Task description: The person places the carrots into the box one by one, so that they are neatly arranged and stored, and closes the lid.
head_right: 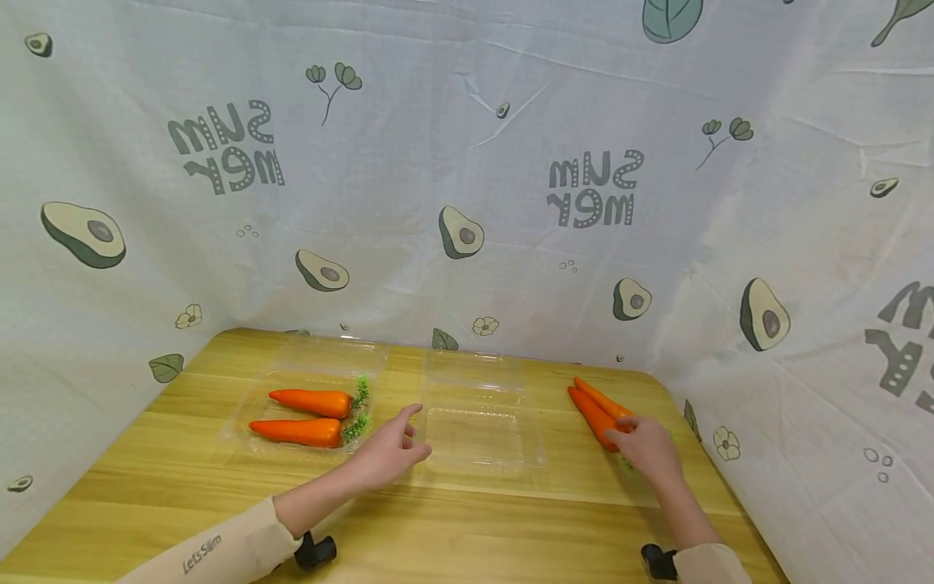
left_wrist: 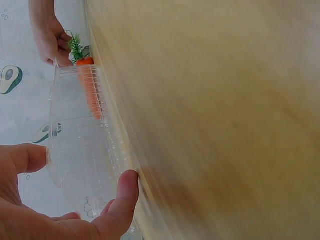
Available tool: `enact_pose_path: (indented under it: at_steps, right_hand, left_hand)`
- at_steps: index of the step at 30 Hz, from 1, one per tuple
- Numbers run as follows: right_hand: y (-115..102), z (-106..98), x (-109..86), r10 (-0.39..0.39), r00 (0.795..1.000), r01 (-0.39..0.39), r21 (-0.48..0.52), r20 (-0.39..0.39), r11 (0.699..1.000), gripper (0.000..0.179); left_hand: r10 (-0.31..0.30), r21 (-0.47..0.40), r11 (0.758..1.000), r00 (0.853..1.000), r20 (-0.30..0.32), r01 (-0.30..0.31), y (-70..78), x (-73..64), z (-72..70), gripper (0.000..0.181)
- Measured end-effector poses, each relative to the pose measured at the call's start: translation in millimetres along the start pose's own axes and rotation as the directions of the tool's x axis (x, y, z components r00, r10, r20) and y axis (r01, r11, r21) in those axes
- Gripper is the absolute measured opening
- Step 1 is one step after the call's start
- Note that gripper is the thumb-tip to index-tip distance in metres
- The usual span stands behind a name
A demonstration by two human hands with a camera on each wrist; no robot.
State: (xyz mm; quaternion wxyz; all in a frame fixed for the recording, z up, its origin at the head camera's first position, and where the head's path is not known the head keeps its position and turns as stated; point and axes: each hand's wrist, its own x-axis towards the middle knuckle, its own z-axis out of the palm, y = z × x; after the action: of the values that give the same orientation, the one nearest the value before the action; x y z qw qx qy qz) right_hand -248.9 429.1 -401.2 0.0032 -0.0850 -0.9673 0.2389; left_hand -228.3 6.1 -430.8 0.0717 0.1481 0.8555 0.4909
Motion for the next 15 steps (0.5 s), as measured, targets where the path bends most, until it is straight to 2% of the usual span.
enact_pose_path:
  at_steps: [7, 15]
  right_hand:
    - [2.8, -2.0, 0.0, 0.014, 1.000, -0.014, -0.026, 0.008, 1.000, 0.069]
    - [4.6, -4.1, -1.0, 0.013, 1.000, -0.014, -0.065, -0.008, 0.998, 0.065]
  left_hand:
    - [-0.001, 0.006, 1.000, 1.000, -0.003, 0.001, 0.4, -0.1, 0.2, 0.074]
    - [0.000, 0.013, 1.000, 1.000, -0.006, 0.000, 0.0, 0.3, 0.6, 0.073]
